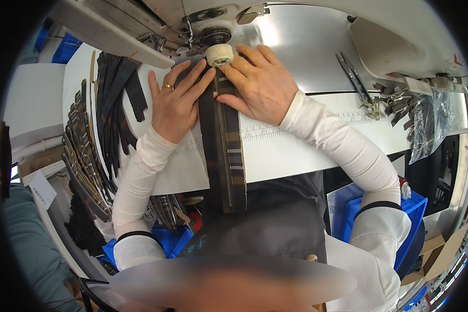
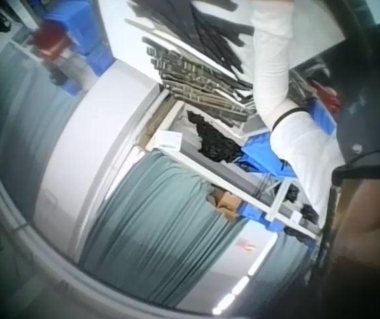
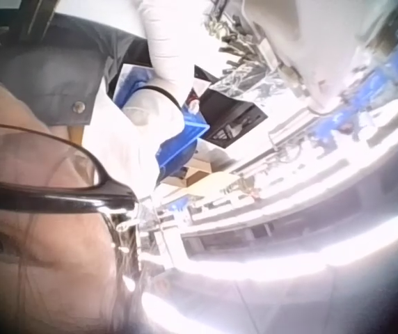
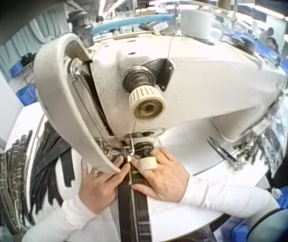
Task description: The recorder is using an industrial sewing machine to join or hem long strips of plaid and solid fabric.
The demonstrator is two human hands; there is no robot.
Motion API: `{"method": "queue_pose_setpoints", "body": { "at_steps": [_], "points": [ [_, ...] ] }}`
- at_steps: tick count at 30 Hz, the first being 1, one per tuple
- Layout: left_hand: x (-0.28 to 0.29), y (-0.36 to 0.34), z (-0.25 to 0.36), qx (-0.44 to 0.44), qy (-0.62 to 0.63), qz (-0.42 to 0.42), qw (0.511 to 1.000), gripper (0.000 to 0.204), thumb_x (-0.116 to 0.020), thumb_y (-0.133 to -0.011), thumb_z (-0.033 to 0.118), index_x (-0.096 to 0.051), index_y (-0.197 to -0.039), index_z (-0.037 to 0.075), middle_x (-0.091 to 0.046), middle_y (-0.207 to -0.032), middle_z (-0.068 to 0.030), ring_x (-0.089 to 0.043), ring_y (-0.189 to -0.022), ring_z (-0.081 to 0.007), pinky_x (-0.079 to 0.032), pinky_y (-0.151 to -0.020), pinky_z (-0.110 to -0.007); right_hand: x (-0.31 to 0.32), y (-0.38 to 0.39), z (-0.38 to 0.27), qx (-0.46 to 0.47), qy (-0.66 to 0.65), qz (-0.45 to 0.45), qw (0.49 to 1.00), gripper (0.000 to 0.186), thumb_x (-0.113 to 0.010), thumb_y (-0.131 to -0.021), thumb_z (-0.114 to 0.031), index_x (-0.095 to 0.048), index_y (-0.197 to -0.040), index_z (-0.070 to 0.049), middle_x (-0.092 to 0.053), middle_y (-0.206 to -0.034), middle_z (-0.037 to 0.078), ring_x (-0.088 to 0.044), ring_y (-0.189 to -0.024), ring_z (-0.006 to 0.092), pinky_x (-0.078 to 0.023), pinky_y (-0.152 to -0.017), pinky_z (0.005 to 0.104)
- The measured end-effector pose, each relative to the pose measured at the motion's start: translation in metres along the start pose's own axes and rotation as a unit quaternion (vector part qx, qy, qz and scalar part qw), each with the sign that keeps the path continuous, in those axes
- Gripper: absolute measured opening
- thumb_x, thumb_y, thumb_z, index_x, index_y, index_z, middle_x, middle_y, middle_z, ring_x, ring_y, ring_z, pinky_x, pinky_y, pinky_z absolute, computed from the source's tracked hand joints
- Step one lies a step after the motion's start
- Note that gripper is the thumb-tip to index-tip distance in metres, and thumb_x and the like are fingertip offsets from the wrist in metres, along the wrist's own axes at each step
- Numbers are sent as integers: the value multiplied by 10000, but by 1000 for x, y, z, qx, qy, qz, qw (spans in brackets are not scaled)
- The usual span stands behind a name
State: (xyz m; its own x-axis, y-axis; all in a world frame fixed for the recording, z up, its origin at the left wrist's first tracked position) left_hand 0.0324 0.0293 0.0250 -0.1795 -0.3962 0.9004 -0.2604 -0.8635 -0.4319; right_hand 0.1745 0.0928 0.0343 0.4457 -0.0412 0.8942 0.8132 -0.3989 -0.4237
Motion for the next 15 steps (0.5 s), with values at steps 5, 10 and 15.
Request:
{"method": "queue_pose_setpoints", "body": {
  "at_steps": [5,10,15],
  "points": [
    [-4,0,-3,1,31,7,1000,469,-725,-722,196,-615,-1178,177,-566,-1269,9,-491,-1169,-222,-180,-1013,-677,3,-1,0,-1,2,-2,1000,495,-643,-807,-401,-591,-1105,-9,-600,-1100,123,-514,-1120,312,-378,-952,412],
    [-1,1,-3,7,27,3,1000,450,-720,-730,222,-622,-1167,178,-580,-1247,14,-495,-1150,-209,-182,-1018,-670,0,-1,0,3,0,7,1000,487,-644,-808,-393,-592,-1108,-12,-603,-1083,133,-515,-1113,320,-378,-948,415],
    [-4,1,-4,7,32,21,999,415,-713,-747,256,-633,-1149,190,-588,-1232,27,-499,-1132,-199,-180,-1017,-670,-11,-18,48,-110,-153,1,982,356,-574,-852,-347,-614,-1056,-58,-614,-1083,167,-510,-1102,366,-382,-934,435]
  ]
}}
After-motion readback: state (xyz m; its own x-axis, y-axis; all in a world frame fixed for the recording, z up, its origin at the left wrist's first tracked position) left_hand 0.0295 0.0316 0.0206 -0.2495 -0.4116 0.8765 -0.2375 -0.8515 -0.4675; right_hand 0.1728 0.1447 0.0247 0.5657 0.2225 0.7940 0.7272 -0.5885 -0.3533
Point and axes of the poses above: each hand's wrist, its own y-axis away from the middle knuckle, its own x-axis out of the back of the hand, z = x × y, the point moved 5 cm from there along -y, towards the middle knuckle
